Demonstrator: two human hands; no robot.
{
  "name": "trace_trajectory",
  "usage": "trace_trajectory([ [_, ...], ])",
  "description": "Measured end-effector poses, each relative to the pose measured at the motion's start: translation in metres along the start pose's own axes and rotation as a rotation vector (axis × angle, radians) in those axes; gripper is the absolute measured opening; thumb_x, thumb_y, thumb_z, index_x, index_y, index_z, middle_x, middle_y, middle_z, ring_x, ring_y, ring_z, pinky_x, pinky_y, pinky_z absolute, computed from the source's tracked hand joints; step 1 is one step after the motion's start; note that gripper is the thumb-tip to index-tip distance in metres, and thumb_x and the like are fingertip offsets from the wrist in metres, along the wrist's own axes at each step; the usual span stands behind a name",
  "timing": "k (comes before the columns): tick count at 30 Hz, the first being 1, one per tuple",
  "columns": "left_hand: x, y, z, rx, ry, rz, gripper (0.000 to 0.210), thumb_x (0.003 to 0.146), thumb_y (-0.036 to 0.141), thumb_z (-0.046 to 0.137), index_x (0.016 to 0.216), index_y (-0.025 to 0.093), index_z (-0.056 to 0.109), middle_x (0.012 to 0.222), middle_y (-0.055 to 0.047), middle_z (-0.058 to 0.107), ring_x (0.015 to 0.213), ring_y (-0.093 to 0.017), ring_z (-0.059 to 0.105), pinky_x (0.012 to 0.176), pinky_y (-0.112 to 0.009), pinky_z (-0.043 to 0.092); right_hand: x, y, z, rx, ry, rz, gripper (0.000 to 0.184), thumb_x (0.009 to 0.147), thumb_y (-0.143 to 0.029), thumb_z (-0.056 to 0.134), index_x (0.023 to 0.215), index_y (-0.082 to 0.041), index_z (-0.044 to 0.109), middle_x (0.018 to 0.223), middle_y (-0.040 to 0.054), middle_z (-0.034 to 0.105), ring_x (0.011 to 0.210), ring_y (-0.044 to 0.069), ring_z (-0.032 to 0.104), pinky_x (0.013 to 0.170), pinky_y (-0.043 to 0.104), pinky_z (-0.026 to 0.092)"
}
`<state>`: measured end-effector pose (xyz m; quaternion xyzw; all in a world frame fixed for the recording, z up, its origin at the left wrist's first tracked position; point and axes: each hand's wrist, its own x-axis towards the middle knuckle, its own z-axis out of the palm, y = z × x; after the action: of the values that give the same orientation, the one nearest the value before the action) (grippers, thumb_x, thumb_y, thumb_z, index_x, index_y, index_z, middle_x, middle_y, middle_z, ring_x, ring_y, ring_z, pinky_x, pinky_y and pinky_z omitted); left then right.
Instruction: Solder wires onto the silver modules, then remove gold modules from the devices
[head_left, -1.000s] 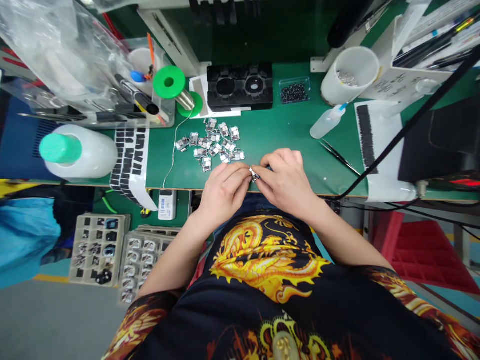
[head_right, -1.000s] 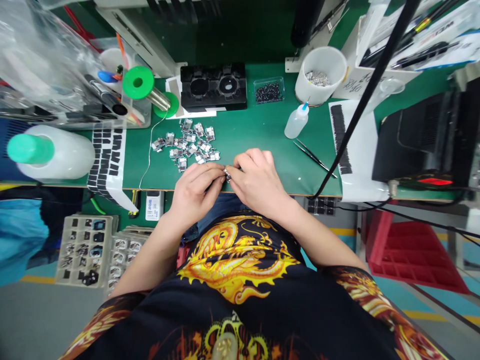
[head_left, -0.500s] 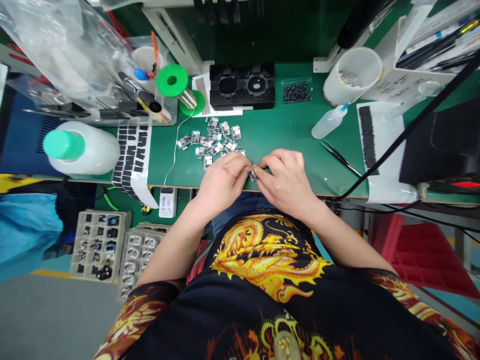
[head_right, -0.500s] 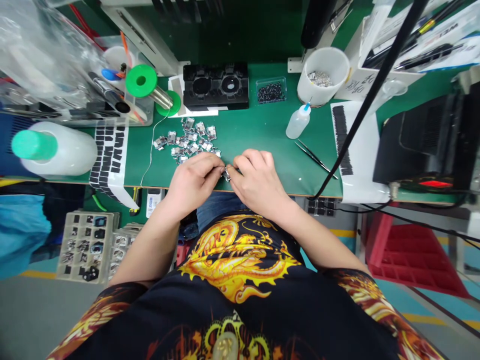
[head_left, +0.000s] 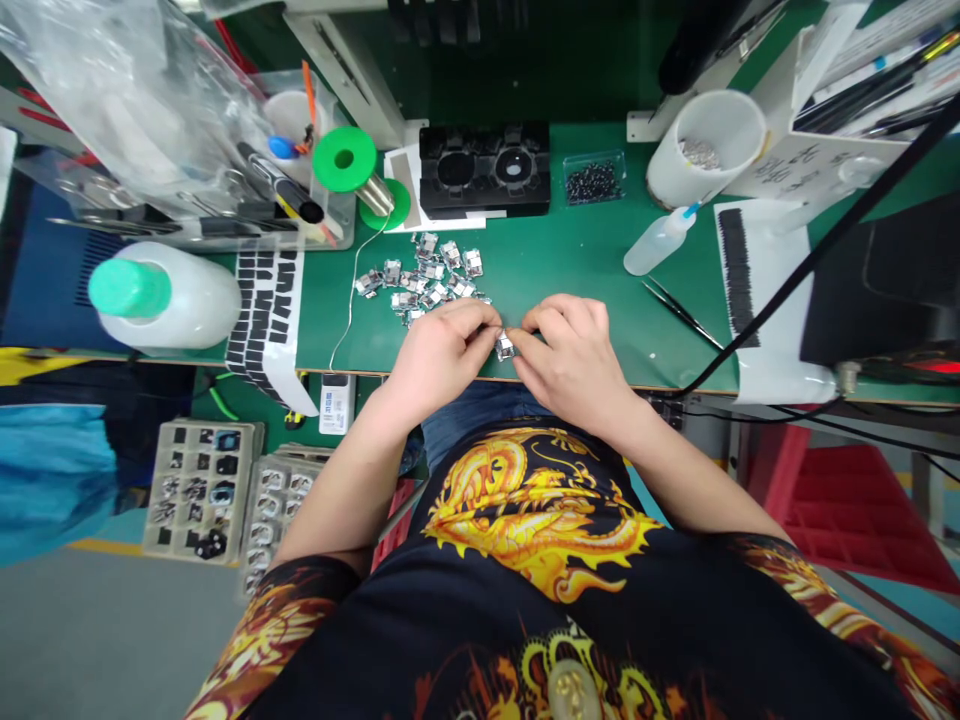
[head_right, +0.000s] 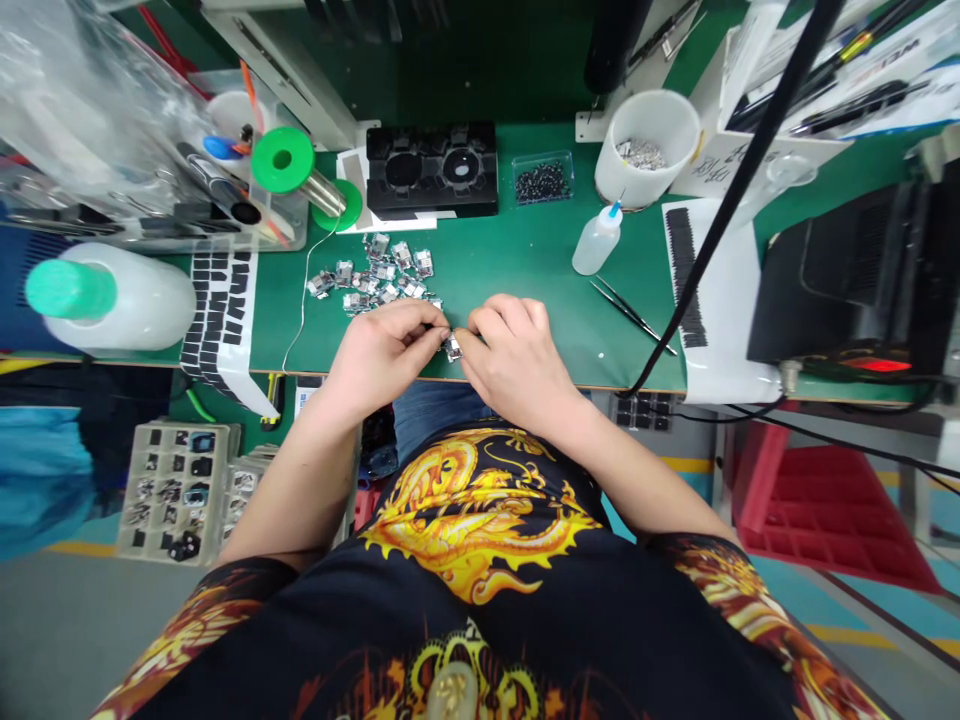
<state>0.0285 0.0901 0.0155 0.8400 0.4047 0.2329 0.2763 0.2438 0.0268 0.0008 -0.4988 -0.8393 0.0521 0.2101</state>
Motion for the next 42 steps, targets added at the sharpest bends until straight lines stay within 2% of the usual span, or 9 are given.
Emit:
trace_trajectory([
  [3,-0.001,0.0,-0.001,0.001,0.018,-0.014,0.013,0.105,0.019,0.063,0.101,0.019,0.075,0.097,-0.004,0.078,0.086,-0.017,0.071,0.083,-0.031,0.056,-0.001,0.002,0.002,0.047,0.046,0.006,0.024,0.112,-0.028,0.056,0.131,-0.023,0.07,0.125,0.0099,0.072,0.133,0.032,0.054,0.109,0.052,0.035],
  [6,-0.003,0.001,-0.002,-0.008,0.039,-0.044,0.015,0.107,0.023,0.062,0.109,0.021,0.077,0.099,-0.003,0.081,0.086,-0.017,0.073,0.083,-0.031,0.057,-0.006,0.007,0.001,0.131,0.11,0.053,0.034,0.108,-0.028,0.063,0.141,-0.027,0.066,0.132,0.0092,0.072,0.139,0.034,0.055,0.114,0.055,0.034],
  [10,-0.007,0.005,-0.006,-0.01,0.111,-0.046,0.019,0.11,0.029,0.061,0.115,0.022,0.077,0.107,-0.004,0.082,0.089,-0.017,0.073,0.084,-0.032,0.057,-0.021,0.022,-0.01,0.17,0.179,0.175,0.043,0.101,-0.029,0.072,0.143,-0.031,0.065,0.134,0.0091,0.072,0.134,0.035,0.06,0.112,0.056,0.038],
  [13,-0.005,0.011,-0.005,0.009,0.131,0.009,0.016,0.109,0.03,0.064,0.115,0.021,0.076,0.108,-0.004,0.079,0.083,-0.016,0.068,0.082,-0.033,0.057,-0.031,0.033,-0.017,0.143,0.18,0.23,0.045,0.099,-0.035,0.076,0.142,-0.028,0.066,0.132,0.0102,0.071,0.128,0.035,0.061,0.108,0.053,0.041],
  [18,0.011,0.021,0.003,0.098,0.032,0.141,0.015,0.109,0.027,0.064,0.117,0.023,0.075,0.115,-0.007,0.077,0.106,-0.025,0.069,0.098,-0.045,0.055,-0.033,0.036,-0.015,0.129,0.131,0.263,0.042,0.101,-0.036,0.072,0.141,-0.026,0.068,0.13,0.0111,0.071,0.125,0.034,0.059,0.104,0.051,0.042],
  [22,0.027,0.025,0.012,0.147,-0.068,0.233,0.025,0.111,0.021,0.054,0.126,0.023,0.074,0.122,-0.009,0.076,0.114,-0.028,0.068,0.101,-0.048,0.052,-0.03,0.035,-0.01,0.124,0.124,0.277,0.034,0.102,-0.033,0.068,0.134,-0.025,0.072,0.129,0.0105,0.071,0.126,0.034,0.057,0.103,0.051,0.041],
  [30,0.045,0.027,0.02,0.208,-0.206,0.337,0.037,0.115,0.02,0.04,0.131,0.019,0.074,0.122,-0.012,0.074,0.108,-0.028,0.063,0.099,-0.046,0.051,-0.033,0.036,-0.007,0.126,0.17,0.267,0.023,0.104,-0.03,0.067,0.124,-0.025,0.077,0.127,0.0094,0.074,0.126,0.033,0.059,0.103,0.051,0.042],
  [38,0.05,0.019,0.019,0.198,-0.273,0.38,0.034,0.115,0.021,0.044,0.126,0.02,0.076,0.123,-0.011,0.074,0.11,-0.028,0.066,0.099,-0.045,0.053,-0.036,0.038,-0.004,0.143,0.206,0.262,0.017,0.108,-0.028,0.063,0.114,-0.025,0.079,0.123,0.0074,0.077,0.122,0.029,0.062,0.101,0.049,0.042],
  [42,0.053,0.015,0.019,0.183,-0.268,0.397,0.029,0.114,0.021,0.047,0.12,0.019,0.076,0.119,-0.01,0.075,0.11,-0.027,0.068,0.1,-0.044,0.054,-0.036,0.038,-0.005,0.141,0.231,0.239,0.017,0.109,-0.027,0.063,0.113,-0.024,0.079,0.122,0.0066,0.078,0.121,0.028,0.064,0.1,0.047,0.044],
])
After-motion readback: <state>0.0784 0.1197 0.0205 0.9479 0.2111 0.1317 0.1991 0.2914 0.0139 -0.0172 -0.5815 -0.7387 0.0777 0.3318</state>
